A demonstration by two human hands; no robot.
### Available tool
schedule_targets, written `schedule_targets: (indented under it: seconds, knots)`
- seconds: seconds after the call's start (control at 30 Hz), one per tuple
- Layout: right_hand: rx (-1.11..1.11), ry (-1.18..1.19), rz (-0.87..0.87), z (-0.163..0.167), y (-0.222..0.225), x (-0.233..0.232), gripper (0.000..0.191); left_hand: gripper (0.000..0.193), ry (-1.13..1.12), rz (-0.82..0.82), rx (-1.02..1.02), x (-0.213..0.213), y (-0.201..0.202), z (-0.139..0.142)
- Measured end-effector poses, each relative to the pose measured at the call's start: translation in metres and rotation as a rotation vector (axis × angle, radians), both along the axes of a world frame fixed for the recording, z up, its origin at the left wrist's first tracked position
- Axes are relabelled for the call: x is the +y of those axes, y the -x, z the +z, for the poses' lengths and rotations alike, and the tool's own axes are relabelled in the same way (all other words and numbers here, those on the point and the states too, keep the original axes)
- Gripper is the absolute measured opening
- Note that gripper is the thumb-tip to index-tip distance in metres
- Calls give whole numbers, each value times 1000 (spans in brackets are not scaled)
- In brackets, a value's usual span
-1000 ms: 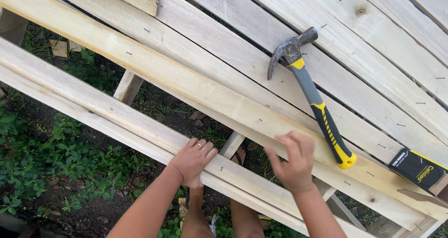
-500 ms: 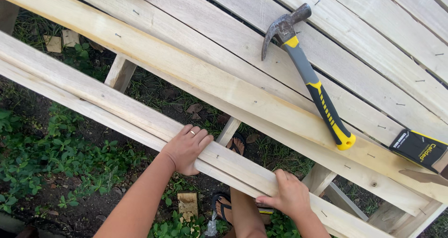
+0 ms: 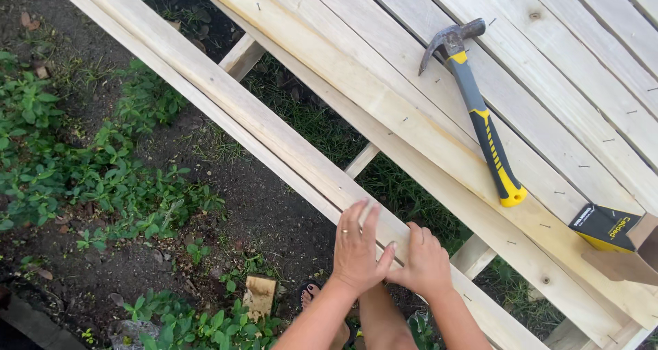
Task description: The person hammers nails into a slatted wooden bench frame outdoors, holding each wooden slat steady with one hand while driving nails with a hammer in the other. They take nails from a cardboard box, reposition along the frame, and press slats into place as they work.
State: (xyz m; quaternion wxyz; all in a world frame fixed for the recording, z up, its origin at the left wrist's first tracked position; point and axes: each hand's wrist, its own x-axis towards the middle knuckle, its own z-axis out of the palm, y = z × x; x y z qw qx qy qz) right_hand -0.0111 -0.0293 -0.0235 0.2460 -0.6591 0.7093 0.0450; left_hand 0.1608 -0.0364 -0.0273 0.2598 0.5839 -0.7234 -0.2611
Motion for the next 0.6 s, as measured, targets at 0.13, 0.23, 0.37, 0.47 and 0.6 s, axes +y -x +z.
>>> schedule_targets:
  seconds: [0.13, 0.23, 0.37, 0.47, 0.6]
  knots:
    - [-18, 38, 43, -6, -1, -3, 115, 109, -433, 1241, 445, 5, 66, -19]
    - [-4, -31, 24, -12, 0, -7, 98, 123, -686, 1408, 549, -14, 78, -23]
    - [16, -89, 32, -21, 0, -10, 87, 123, -766, 1445, 363, -53, 77, -14]
    - [13, -110, 47, -26, 1, -11, 90, 120, -838, 1477, 250, -66, 74, -6]
    - [9, -89, 77, -32, 2, -12, 90, 120, -867, 1480, 218, -70, 74, -14]
